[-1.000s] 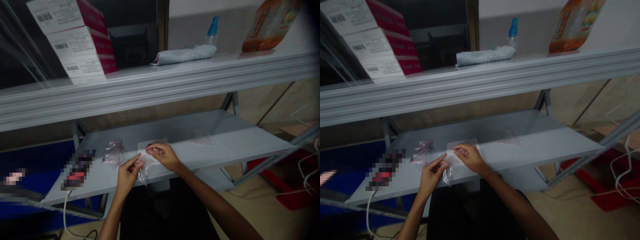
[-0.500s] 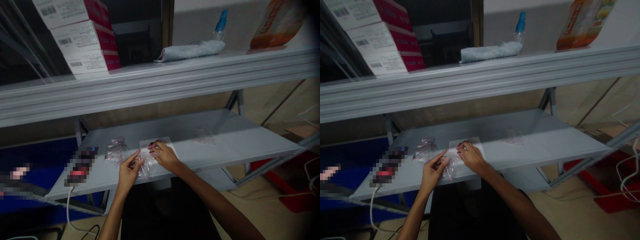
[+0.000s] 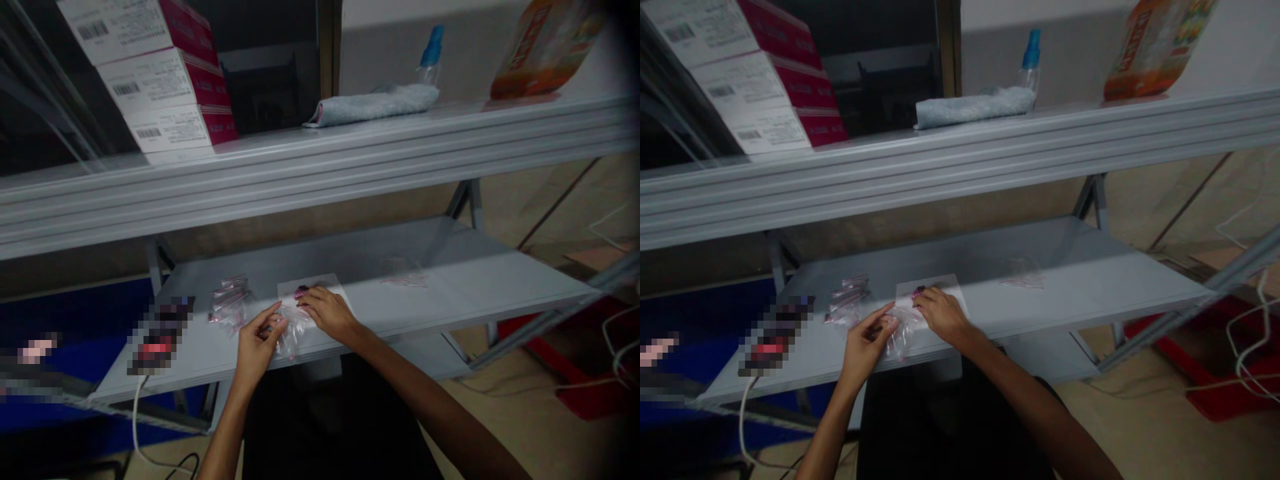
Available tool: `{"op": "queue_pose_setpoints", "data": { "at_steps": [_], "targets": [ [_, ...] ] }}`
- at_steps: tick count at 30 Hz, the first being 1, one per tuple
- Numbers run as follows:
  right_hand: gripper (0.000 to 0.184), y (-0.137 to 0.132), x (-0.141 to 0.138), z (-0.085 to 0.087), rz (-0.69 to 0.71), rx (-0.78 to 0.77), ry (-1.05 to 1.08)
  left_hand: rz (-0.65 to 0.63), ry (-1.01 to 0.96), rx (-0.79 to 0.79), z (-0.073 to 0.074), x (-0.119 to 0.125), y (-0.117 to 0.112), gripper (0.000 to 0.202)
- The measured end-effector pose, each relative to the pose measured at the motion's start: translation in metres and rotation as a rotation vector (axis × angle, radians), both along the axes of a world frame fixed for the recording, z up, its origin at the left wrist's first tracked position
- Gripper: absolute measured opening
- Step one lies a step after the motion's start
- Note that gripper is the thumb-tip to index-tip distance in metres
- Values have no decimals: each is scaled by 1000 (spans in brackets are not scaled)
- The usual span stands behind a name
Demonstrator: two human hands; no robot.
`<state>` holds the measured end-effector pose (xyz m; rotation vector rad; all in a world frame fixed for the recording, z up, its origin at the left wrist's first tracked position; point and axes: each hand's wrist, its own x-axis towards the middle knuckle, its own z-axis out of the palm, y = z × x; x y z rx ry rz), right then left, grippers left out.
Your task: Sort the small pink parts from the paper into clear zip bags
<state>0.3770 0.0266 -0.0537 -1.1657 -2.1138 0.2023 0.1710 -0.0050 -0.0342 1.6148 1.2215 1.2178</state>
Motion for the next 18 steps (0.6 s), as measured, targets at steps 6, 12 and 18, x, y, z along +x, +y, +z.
{"op": "queue_pose_setpoints", "data": {
  "at_steps": [6, 12, 18],
  "targets": [
    [13, -3, 1, 11, 140, -125, 411, -15, 24, -5, -3, -1, 0, 48],
    [19, -12, -2, 18, 300, -308, 534, -23, 82, 9, -4, -5, 2, 44],
    [25, -11, 0, 20, 265, -284, 536, -28, 75, 5, -6, -5, 3, 42]
  ]
}}
